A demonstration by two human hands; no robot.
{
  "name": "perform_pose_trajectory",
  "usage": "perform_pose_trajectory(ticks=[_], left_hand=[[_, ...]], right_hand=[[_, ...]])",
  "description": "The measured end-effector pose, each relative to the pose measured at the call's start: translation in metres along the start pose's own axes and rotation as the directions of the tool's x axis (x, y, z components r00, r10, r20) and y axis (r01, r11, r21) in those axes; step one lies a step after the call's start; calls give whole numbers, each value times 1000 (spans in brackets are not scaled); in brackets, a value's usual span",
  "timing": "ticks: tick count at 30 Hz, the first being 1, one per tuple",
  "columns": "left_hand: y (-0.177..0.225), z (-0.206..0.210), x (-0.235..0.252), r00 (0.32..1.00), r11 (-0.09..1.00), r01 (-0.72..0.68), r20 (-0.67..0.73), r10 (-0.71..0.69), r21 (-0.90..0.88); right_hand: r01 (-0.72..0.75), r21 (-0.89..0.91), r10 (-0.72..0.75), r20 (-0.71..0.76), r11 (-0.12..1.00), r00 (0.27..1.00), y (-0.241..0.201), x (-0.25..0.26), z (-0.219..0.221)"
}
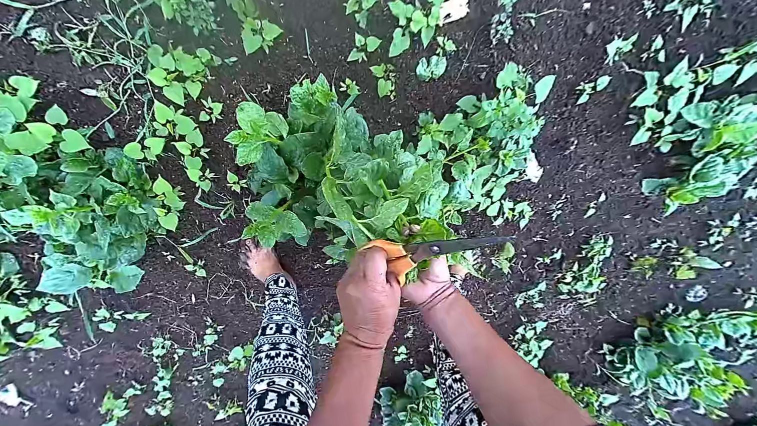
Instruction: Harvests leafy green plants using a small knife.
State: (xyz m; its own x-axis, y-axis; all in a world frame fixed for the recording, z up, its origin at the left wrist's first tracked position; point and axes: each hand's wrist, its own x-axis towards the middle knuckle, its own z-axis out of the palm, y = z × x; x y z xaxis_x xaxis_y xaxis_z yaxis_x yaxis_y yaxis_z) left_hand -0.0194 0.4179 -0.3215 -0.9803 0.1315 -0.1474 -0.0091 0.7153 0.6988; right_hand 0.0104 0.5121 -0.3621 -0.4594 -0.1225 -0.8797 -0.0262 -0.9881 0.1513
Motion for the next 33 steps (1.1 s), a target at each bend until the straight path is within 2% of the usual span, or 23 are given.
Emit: perform_pose_trajectory(ticks=[5,7,11,13,15,16,17,18,20,21,22,24,27,29,31,33], left_hand=[[4,5,-2,989,990,-138,50,137,22],[7,9,-2,982,984,-177,74,175,22],[12,11,-3,969,978,-210,133,210,-9],[15,1,-2,975,986,-149,155,159,-75],[9,-20,7,957,991,66,289,-31,-112],[1,-32,19,883,967,239,435,-178,-90],[-9,-43,36,743,911,412,588,-319,-27],[-21,-48,56,575,836,546,702,-421,54],[-45,-44,88,288,699,689,812,-507,192],[-54,-38,100,195,658,715,836,-513,237],[-63,-29,109,134,634,728,853,-504,261],[-79,-14,120,96,580,781,873,-479,232],[-95,-10,124,116,460,870,835,-539,176],[-104,-10,133,68,421,875,802,-594,238],[-106,-13,137,46,456,835,787,-615,307],[-105,-13,134,84,540,770,786,-613,339]], right_hand=[[-37,-43,40,79,998,996,-11,-6,-10],[-13,10,12,84,1000,996,-15,-6,-15],[119,25,-117,-69,993,991,-18,-11,-11],[150,-19,-151,-109,989,983,-27,-13,-9],[165,-122,-186,-191,979,964,-39,-13,-3],[173,-150,-203,-218,973,955,-47,-13,-2],[186,-155,-218,-229,970,949,-54,-13,-3],[198,-153,-230,-227,968,946,-60,-13,-6],[207,-156,-239,-228,966,944,-69,-14,-10],[203,-159,-237,-238,966,942,-71,-14,-12],[200,-167,-237,-245,966,940,-74,-14,-14],[192,-188,-237,-256,963,937,-77,-15,-17],[170,-193,-219,-266,966,939,-81,-17,-22],[163,-183,-208,-263,970,942,-83,-18,-27],[158,-171,-197,-243,973,950,-85,-18,-33],[149,-166,-184,-215,975,959,-85,-19,-38]])
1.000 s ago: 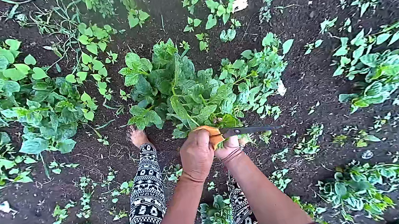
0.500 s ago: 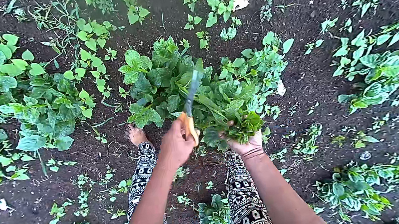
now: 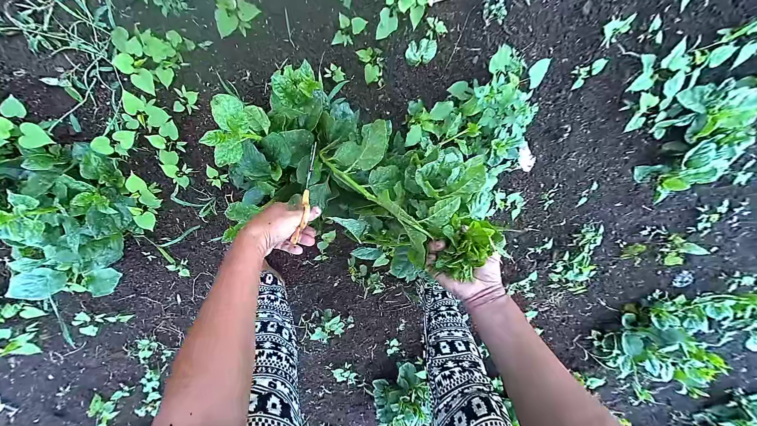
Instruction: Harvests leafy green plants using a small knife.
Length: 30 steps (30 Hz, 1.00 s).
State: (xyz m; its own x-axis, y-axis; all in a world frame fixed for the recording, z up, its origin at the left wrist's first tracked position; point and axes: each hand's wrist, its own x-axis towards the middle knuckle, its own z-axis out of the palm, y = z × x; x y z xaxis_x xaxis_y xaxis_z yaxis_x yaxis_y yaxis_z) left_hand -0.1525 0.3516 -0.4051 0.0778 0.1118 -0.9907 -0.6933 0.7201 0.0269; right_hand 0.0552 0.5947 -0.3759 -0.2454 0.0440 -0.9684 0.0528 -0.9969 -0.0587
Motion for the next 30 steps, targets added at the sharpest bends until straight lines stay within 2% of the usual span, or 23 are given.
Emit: perform_pose_trajectory(ticks=[2,5,9,20,24,30], left_hand=[[1,0,4,999,997,26,33,-29,77],[11,-9,5,982,980,159,82,-169,118],[28,-23,9,971,978,178,143,-192,106],[84,-30,21,951,919,284,39,-306,275],[93,-28,27,951,904,292,7,-310,311],[95,-32,30,943,887,308,12,-332,345]], right_hand=[[-14,-8,14,18,1000,1000,1,0,-4],[-26,-17,26,37,1000,999,3,0,-10],[-26,-59,30,70,998,997,6,1,-18],[17,-150,-2,99,989,995,25,0,-40],[34,-171,-12,127,985,992,29,2,-48],[44,-182,-30,81,982,996,39,1,-53]])
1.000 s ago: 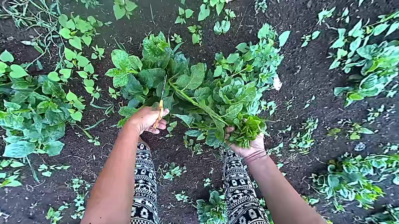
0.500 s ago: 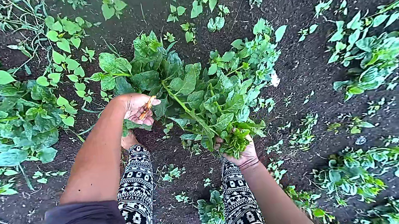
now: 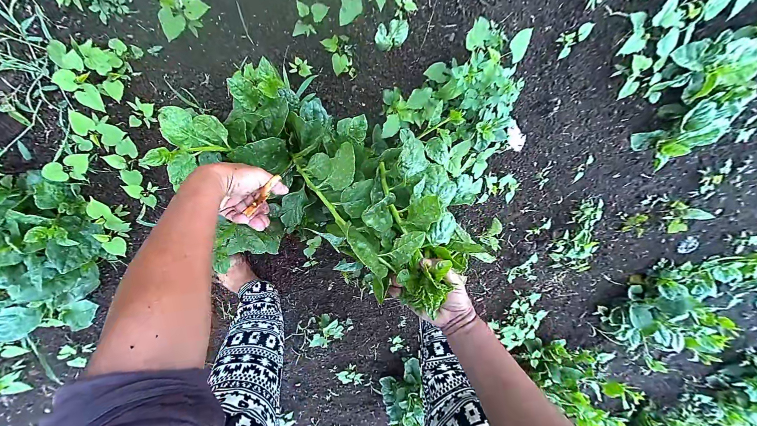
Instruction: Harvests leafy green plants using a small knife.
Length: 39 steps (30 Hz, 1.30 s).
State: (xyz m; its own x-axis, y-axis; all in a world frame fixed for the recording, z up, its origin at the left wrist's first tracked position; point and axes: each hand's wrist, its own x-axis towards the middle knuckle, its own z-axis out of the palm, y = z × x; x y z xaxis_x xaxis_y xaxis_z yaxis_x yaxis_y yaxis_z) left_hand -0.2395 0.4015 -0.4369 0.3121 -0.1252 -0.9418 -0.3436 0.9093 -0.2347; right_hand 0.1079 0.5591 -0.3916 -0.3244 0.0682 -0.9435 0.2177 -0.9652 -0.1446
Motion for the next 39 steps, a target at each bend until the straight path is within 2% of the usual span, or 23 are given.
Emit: perform_pose_trajectory(ticks=[5,8,14,20,28,39], left_hand=[[-21,-7,8,997,997,-34,72,40,-73],[-30,-5,15,996,995,-51,73,58,-85],[-5,-2,4,999,996,44,-34,-41,76],[4,-3,1,997,994,70,-40,-66,88],[-9,-4,-8,995,983,98,-28,-95,152],[-1,-2,-10,997,991,81,-18,-79,108]], right_hand=[[7,-52,-12,-113,999,994,10,-10,10],[-15,-75,5,-129,997,992,14,-12,11],[-25,-46,20,-100,999,995,17,-12,5],[-26,-73,16,-131,997,991,15,-13,13],[-11,-110,-8,-168,994,986,6,-12,1],[-20,-108,2,-161,994,987,3,-12,3]])
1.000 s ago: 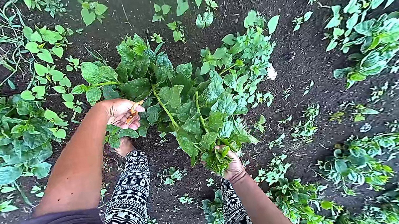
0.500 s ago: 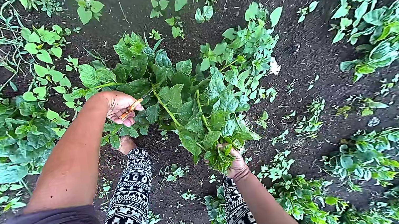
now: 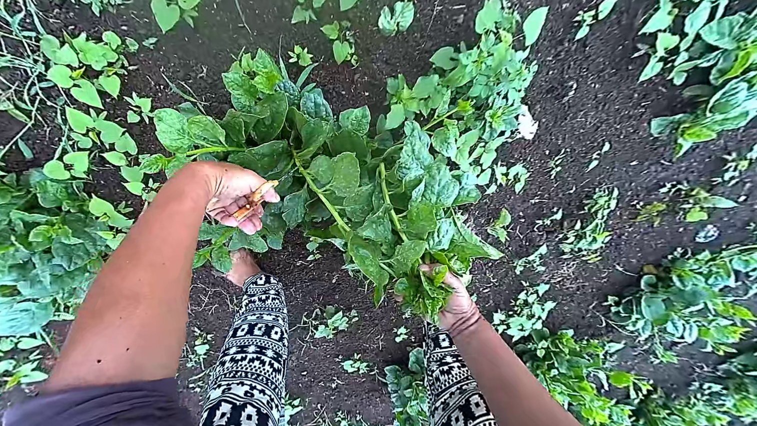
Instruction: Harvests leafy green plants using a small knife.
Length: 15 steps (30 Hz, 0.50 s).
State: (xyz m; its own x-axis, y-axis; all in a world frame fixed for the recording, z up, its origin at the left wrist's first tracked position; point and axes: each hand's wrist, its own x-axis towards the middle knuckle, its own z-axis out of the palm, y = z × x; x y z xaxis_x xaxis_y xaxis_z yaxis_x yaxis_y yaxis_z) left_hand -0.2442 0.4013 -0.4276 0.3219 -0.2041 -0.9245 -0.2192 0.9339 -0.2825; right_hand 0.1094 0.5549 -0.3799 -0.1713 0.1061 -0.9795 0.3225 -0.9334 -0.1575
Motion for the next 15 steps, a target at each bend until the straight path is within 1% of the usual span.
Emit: perform_pose_trajectory(ticks=[6,9,12,15], left_hand=[[-9,-2,3,1000,1000,-10,5,10,-27],[-15,-1,2,1000,1000,-14,-4,14,-21],[-12,3,2,999,1000,-12,-31,11,-16],[-5,6,-1,999,999,-37,3,37,-6]], right_hand=[[-18,54,17,6,998,1000,1,2,-3],[-27,40,27,14,999,1000,-1,2,-1],[-29,40,28,12,999,1000,-1,2,1],[-19,12,19,3,1000,1000,-1,1,0]])
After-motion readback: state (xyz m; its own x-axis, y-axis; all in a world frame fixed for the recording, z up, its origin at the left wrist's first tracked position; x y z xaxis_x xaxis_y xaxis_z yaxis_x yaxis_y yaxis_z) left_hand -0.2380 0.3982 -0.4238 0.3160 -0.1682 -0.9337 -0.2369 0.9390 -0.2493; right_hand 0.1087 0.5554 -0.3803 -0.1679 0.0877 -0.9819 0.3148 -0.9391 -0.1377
